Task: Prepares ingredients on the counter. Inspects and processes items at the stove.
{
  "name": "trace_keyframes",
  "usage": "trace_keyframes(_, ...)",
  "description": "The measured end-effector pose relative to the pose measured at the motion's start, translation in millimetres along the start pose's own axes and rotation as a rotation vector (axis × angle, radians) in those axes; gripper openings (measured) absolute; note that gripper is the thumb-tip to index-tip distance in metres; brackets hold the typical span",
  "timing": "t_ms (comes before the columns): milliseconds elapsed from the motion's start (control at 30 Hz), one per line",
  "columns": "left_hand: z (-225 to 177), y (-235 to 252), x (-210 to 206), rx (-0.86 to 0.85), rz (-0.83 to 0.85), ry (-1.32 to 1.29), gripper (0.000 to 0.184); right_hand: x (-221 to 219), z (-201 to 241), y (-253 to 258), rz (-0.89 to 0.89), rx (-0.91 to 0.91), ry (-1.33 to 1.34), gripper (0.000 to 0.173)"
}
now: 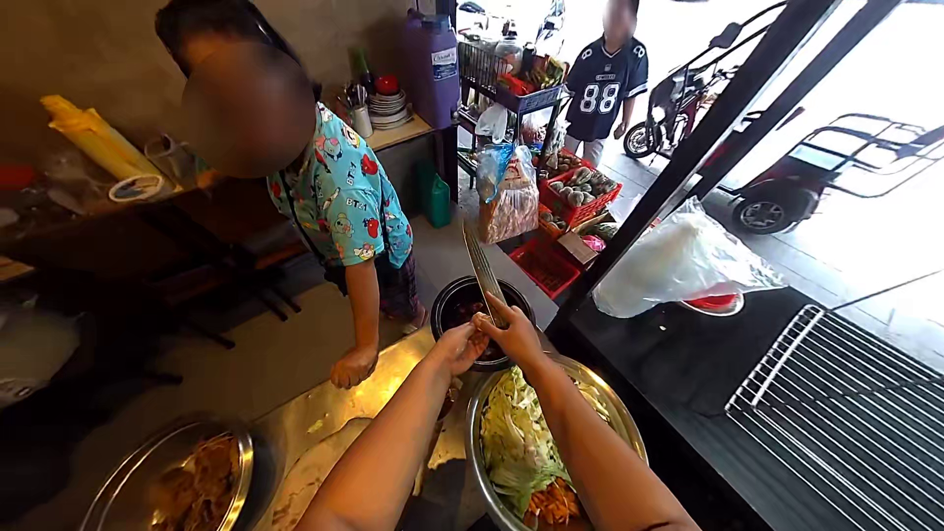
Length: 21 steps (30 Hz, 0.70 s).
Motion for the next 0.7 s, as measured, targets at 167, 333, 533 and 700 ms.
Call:
trace_keyframes(167, -1.1, -1.5, -4.0, -0.003, 0.024, -0.038, 0.028, 0.2, 8.3, 4.3, -0.016, 0.049, 0.020, 0.057)
trace_keyframes(333, -4.7, -6.1, -6.9, -0.052, 0.106, -0.089, 0.026, -2.6, 8.2, 8.0, -0.088, 0.104, 0.156, 0.056)
trace_keyframes(533, -5.3, -8.7, -8.8, -0.072, 0.127, -0.164, 0.024, -7.7, 9.9, 9.6, -0.100, 0.108, 0.287, 0.058)
trace_keyframes(700, -7.0, -8.6, -7.8, -0.114, 0.118, -0.140, 0.025, -12.2, 11.0, 11.2, -0.093, 0.108, 0.305, 0.060)
Point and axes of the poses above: each hand's wrist, its own y-axis towards the middle knuckle, its own x-axis out of the back of the hand, z = x × y, the point moved 8 cm from there along y, towards the middle knuckle, and after that the axes turned 10 degrees about x, right-handed, at the moved point
